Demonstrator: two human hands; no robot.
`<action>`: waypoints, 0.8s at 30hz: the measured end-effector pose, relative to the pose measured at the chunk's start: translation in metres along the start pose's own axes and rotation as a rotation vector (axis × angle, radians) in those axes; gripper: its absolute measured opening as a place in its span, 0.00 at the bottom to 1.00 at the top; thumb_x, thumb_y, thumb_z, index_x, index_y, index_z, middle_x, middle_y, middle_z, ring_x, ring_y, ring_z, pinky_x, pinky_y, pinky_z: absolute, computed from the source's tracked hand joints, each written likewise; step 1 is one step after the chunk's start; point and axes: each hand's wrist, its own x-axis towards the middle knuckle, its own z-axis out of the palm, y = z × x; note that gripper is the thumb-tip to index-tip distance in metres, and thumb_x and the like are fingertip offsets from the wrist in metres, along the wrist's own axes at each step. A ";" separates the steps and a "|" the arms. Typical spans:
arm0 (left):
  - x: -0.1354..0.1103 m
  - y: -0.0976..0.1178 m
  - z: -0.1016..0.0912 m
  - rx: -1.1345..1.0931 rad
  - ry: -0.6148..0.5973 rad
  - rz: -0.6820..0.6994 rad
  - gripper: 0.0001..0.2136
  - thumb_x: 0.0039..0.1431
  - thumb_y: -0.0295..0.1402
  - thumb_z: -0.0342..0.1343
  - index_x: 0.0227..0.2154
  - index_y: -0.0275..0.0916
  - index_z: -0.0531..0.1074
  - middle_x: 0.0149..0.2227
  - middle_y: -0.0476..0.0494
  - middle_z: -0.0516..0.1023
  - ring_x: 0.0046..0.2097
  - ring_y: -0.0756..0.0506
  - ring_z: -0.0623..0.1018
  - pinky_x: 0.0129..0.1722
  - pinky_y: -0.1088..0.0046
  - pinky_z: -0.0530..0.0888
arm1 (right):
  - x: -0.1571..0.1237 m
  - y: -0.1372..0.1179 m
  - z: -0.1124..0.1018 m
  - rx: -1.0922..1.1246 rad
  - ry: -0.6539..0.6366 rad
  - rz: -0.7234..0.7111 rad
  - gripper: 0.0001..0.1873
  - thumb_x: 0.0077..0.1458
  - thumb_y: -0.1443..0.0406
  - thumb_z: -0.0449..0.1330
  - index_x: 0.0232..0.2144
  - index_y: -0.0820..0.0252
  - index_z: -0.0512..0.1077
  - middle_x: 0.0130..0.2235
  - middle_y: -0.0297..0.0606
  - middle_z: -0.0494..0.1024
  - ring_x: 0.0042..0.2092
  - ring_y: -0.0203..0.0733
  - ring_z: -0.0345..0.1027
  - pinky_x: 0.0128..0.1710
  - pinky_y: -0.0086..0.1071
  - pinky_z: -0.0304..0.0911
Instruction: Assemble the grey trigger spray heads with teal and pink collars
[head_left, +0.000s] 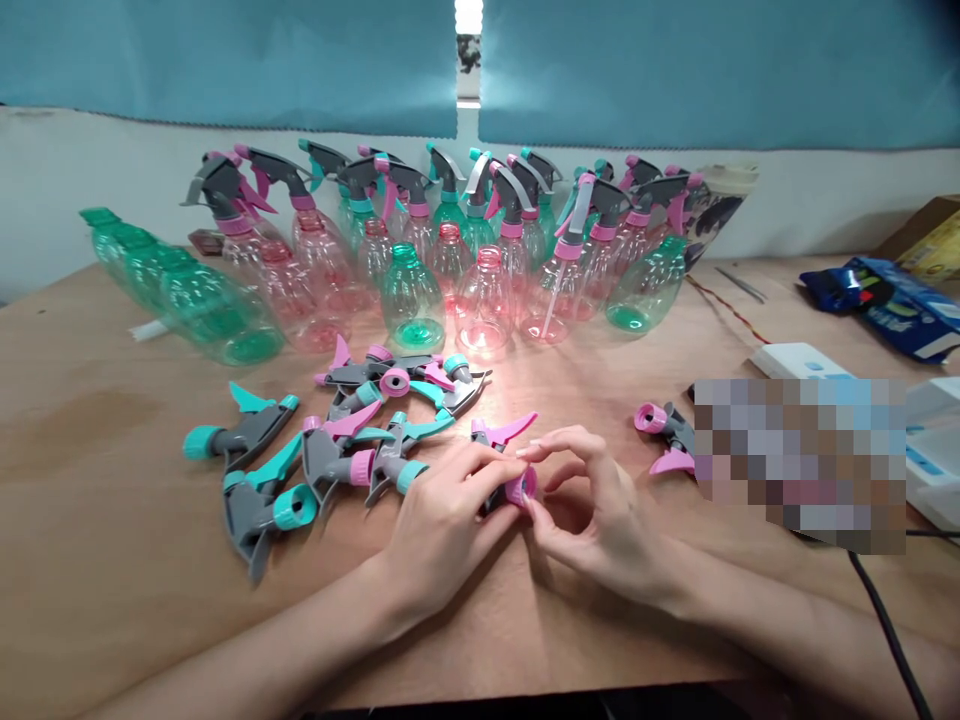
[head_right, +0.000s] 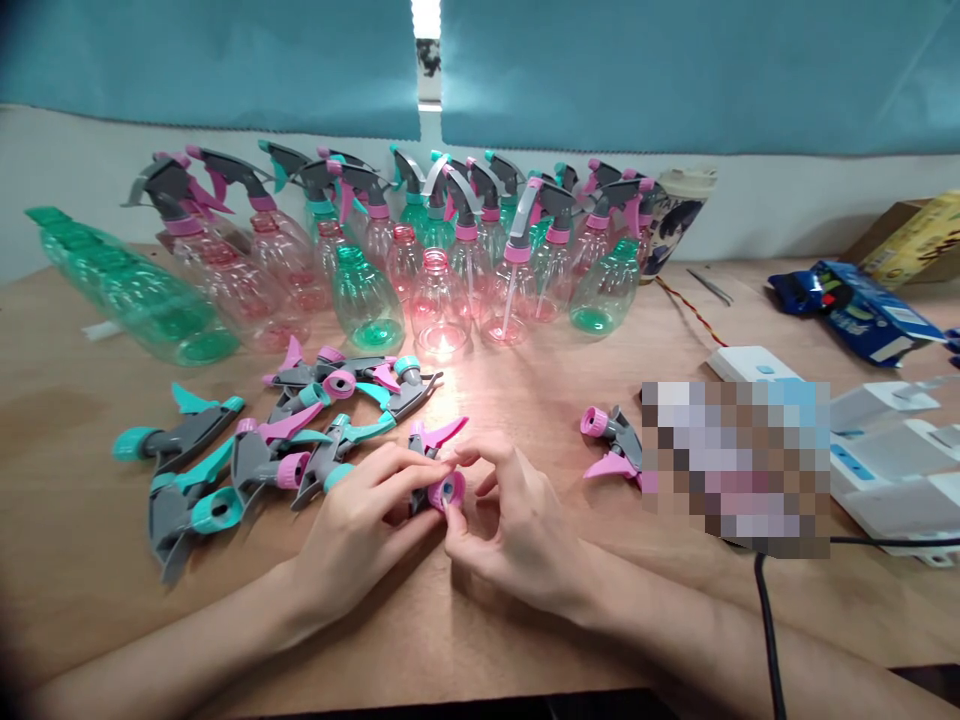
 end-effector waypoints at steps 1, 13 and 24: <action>0.000 0.000 0.000 0.011 0.009 0.010 0.07 0.56 0.25 0.57 0.37 0.38 0.73 0.37 0.45 0.76 0.38 0.46 0.72 0.37 0.70 0.71 | 0.000 0.000 0.000 0.000 0.007 -0.002 0.27 0.50 0.75 0.58 0.50 0.51 0.58 0.44 0.40 0.68 0.42 0.44 0.72 0.30 0.35 0.75; 0.002 0.000 0.000 0.042 0.018 0.000 0.05 0.56 0.25 0.57 0.36 0.38 0.73 0.35 0.45 0.75 0.39 0.45 0.70 0.40 0.67 0.68 | 0.004 0.004 0.000 0.089 -0.051 0.081 0.20 0.53 0.72 0.57 0.46 0.52 0.58 0.42 0.37 0.66 0.30 0.33 0.68 0.24 0.29 0.71; 0.003 0.003 -0.001 0.184 -0.014 -0.029 0.05 0.56 0.29 0.58 0.36 0.41 0.73 0.39 0.47 0.76 0.42 0.43 0.70 0.41 0.64 0.62 | 0.003 0.008 0.003 -0.006 0.011 -0.037 0.21 0.51 0.76 0.55 0.43 0.52 0.57 0.35 0.34 0.69 0.38 0.41 0.71 0.40 0.39 0.70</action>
